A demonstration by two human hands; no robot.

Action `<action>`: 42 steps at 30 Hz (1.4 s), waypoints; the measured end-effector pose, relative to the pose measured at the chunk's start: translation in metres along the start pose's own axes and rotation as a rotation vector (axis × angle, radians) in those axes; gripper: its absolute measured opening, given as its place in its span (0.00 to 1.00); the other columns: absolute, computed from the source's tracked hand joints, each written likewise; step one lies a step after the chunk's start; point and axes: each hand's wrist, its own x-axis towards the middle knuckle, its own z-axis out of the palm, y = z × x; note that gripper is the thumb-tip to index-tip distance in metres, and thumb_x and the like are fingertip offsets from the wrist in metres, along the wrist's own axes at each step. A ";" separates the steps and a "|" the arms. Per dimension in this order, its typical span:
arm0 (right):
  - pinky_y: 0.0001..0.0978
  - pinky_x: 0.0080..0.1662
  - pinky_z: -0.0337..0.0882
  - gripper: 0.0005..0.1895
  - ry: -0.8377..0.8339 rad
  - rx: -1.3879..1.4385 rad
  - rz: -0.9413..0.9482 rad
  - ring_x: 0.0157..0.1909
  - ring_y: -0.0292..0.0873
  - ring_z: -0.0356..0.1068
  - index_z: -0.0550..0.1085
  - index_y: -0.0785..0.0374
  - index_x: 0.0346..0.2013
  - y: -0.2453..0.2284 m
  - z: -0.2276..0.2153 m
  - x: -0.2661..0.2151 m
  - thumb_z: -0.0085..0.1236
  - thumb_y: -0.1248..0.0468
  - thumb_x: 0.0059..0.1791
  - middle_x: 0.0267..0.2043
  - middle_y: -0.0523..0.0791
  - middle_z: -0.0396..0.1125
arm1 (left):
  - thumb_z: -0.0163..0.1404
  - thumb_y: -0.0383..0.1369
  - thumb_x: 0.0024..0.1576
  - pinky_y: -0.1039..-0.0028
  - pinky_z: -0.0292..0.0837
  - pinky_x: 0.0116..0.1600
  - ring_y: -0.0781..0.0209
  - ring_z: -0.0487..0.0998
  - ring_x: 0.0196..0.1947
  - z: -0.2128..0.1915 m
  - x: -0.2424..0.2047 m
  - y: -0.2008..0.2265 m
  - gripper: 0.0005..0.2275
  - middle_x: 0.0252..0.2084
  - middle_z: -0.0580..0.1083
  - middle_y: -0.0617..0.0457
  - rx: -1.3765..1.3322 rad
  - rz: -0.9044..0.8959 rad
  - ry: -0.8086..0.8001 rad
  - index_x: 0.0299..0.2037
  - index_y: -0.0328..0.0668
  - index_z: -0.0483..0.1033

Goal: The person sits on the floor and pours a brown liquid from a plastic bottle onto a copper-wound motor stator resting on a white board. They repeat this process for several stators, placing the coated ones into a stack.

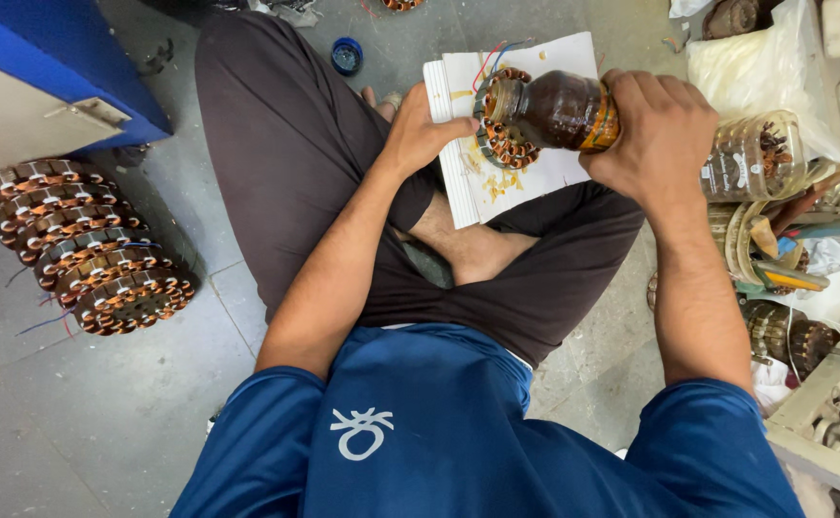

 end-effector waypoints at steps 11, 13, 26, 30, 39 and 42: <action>0.40 0.49 0.72 0.25 -0.014 -0.027 0.002 0.43 0.50 0.74 0.76 0.62 0.47 -0.001 -0.003 0.001 0.65 0.64 0.35 0.42 0.45 0.73 | 0.61 0.26 0.50 0.72 0.77 0.46 0.64 0.81 0.39 0.000 0.000 0.006 0.15 0.38 0.80 0.49 0.083 -0.002 -0.004 0.46 0.27 0.77; 0.40 0.49 0.72 0.26 -0.023 -0.030 0.004 0.43 0.50 0.74 0.76 0.62 0.48 -0.001 -0.002 0.000 0.65 0.64 0.34 0.42 0.45 0.73 | 0.61 0.26 0.50 0.72 0.77 0.46 0.63 0.81 0.39 -0.001 0.000 0.006 0.15 0.38 0.80 0.48 0.084 0.006 -0.002 0.46 0.27 0.77; 0.41 0.51 0.73 0.24 -0.086 -0.008 0.012 0.45 0.49 0.74 0.77 0.60 0.47 -0.007 -0.019 -0.020 0.67 0.60 0.37 0.44 0.44 0.74 | 0.61 0.26 0.50 0.72 0.77 0.46 0.64 0.81 0.38 -0.001 0.000 0.003 0.15 0.38 0.80 0.49 0.057 -0.002 -0.004 0.46 0.28 0.78; 0.42 0.48 0.72 0.25 -0.084 0.009 0.041 0.46 0.51 0.74 0.77 0.60 0.47 -0.009 -0.015 -0.016 0.69 0.58 0.37 0.43 0.45 0.74 | 0.61 0.26 0.50 0.72 0.77 0.46 0.64 0.80 0.39 -0.002 0.001 0.002 0.14 0.38 0.80 0.49 0.039 -0.014 0.000 0.46 0.28 0.78; 0.42 0.48 0.74 0.29 -0.149 0.045 0.079 0.47 0.51 0.75 0.77 0.60 0.49 -0.009 -0.018 -0.034 0.69 0.57 0.34 0.45 0.46 0.74 | 0.61 0.26 0.50 0.72 0.77 0.46 0.63 0.81 0.39 -0.001 0.000 -0.004 0.15 0.38 0.80 0.48 0.053 -0.026 0.017 0.46 0.27 0.76; 0.42 0.47 0.74 0.29 -0.172 0.044 0.103 0.46 0.51 0.75 0.77 0.60 0.48 -0.008 -0.021 -0.044 0.70 0.58 0.33 0.46 0.46 0.75 | 0.61 0.26 0.50 0.72 0.77 0.47 0.63 0.81 0.40 -0.001 0.000 -0.003 0.16 0.39 0.80 0.48 0.055 -0.009 0.020 0.46 0.27 0.75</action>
